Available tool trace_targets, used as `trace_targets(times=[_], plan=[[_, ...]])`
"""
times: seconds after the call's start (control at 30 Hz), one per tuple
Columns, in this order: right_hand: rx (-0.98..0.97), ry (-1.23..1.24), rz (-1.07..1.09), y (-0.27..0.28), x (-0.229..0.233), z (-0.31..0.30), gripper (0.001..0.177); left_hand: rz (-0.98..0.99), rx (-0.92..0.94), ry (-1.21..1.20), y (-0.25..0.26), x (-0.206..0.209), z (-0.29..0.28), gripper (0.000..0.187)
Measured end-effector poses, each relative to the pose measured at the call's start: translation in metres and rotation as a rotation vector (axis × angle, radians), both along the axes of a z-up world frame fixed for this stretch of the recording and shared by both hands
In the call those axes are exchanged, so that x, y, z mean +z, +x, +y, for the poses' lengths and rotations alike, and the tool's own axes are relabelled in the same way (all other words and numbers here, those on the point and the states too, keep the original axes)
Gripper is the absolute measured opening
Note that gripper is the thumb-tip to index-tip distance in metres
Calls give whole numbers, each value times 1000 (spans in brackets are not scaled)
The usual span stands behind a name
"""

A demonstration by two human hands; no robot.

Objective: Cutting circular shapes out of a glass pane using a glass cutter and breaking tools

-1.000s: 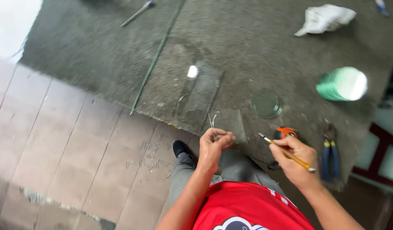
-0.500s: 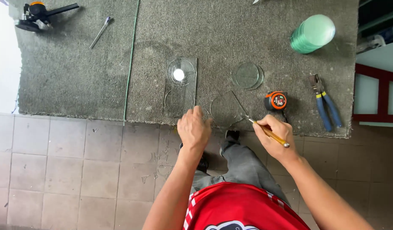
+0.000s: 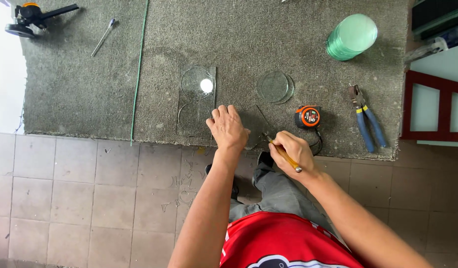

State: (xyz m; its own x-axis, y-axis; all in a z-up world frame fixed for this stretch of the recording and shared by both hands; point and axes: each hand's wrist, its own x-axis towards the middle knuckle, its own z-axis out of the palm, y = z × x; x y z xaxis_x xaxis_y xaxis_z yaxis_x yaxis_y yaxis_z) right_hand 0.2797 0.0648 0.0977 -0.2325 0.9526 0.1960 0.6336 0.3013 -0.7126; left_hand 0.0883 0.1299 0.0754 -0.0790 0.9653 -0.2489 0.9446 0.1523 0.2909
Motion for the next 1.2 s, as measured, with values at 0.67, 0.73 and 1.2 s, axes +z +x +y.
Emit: trace_targets(times=[0.67,0.73,1.2], plan=[[-394,-656,85,56,37,-116,25,-776,-58,-400,-50,-14,-8,13],[-461,-780,73,35,63,-123,32,-945,-5,-496,-54,7,-20,15],[-456,-920,749,23,44,-171,23,-1083,-92,-589,-44,45,-71,9]])
